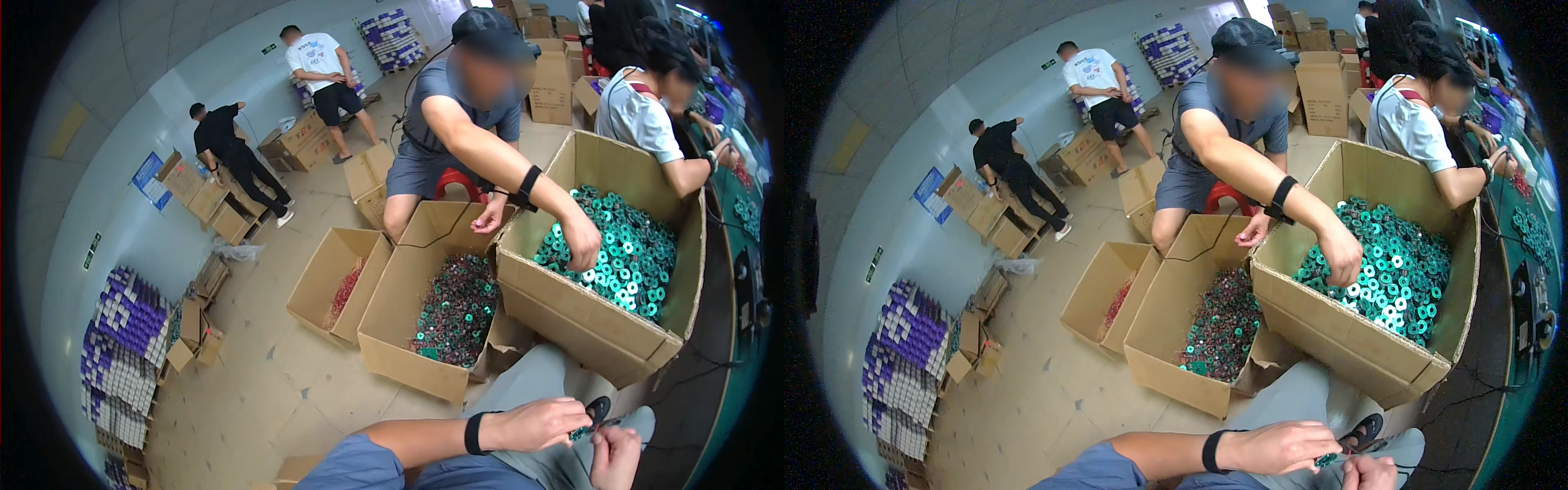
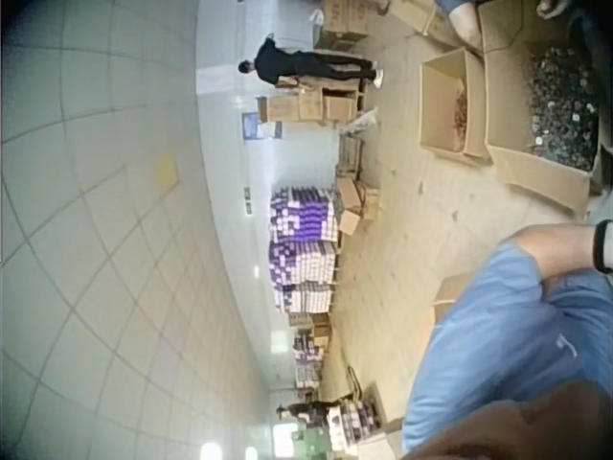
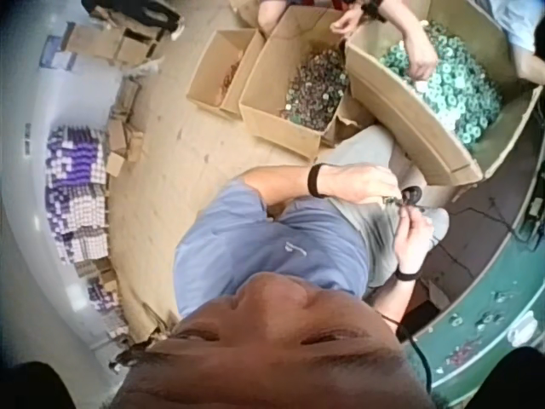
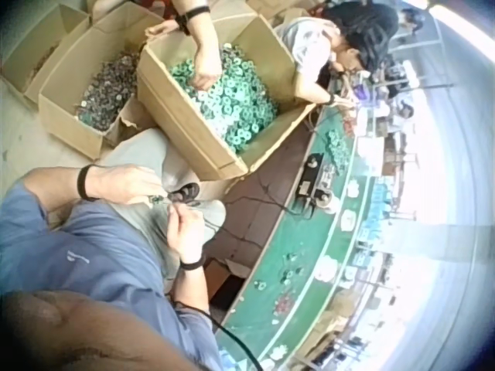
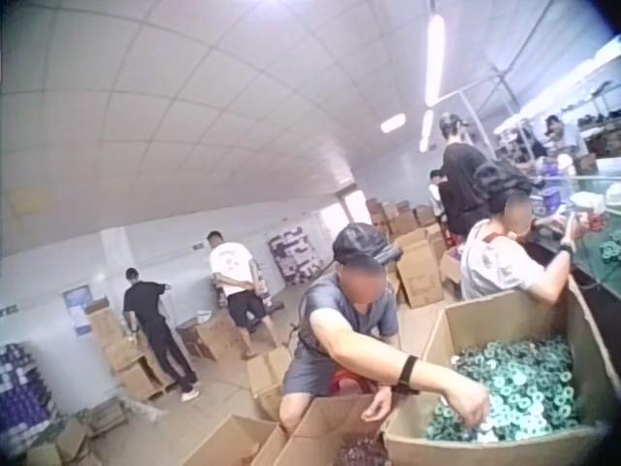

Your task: The person picks up a green component from a box, threads a red wire through its center, and wraps the wire around it. They then place the wired component onto a green table and repeat the process with another component.

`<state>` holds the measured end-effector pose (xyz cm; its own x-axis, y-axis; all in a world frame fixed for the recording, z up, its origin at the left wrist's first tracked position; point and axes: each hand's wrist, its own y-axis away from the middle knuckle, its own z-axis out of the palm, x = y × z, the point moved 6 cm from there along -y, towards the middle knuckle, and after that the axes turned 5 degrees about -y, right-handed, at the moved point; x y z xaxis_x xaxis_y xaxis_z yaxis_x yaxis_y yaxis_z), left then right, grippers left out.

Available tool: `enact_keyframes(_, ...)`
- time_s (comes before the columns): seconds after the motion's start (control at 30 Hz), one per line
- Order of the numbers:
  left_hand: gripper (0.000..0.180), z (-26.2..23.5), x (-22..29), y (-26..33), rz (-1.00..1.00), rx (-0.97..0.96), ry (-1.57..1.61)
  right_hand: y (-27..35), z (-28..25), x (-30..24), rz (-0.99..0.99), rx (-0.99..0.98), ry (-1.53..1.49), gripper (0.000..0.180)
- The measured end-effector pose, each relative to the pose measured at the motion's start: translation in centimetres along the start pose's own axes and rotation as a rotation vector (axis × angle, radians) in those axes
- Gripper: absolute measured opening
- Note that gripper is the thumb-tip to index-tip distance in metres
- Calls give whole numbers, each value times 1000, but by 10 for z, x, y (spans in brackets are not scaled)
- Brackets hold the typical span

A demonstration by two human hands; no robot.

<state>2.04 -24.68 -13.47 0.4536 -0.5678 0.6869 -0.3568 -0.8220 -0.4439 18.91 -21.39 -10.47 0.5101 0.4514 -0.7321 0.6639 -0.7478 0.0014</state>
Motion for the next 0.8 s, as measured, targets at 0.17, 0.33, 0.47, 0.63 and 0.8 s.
enact_keyframes(0.17,43,-3,-10,6,-83,-26,5,-1,-1,-1,16,15,-137,16)
enact_keyframes(0.33,46,-6,-11,9,-84,-27,-26,-2,7,17,30,-50,-138,20)
enact_keyframes(0.47,48,-8,-13,10,-134,-30,-20,-4,6,15,11,-60,-140,20)
enact_keyframes(0.63,47,-5,-7,7,-59,-3,-10,1,3,-14,-181,-50,-80,18)
enact_keyframes(0.8,40,11,-3,3,-16,-58,59,4,4,-9,-160,-61,6,15)
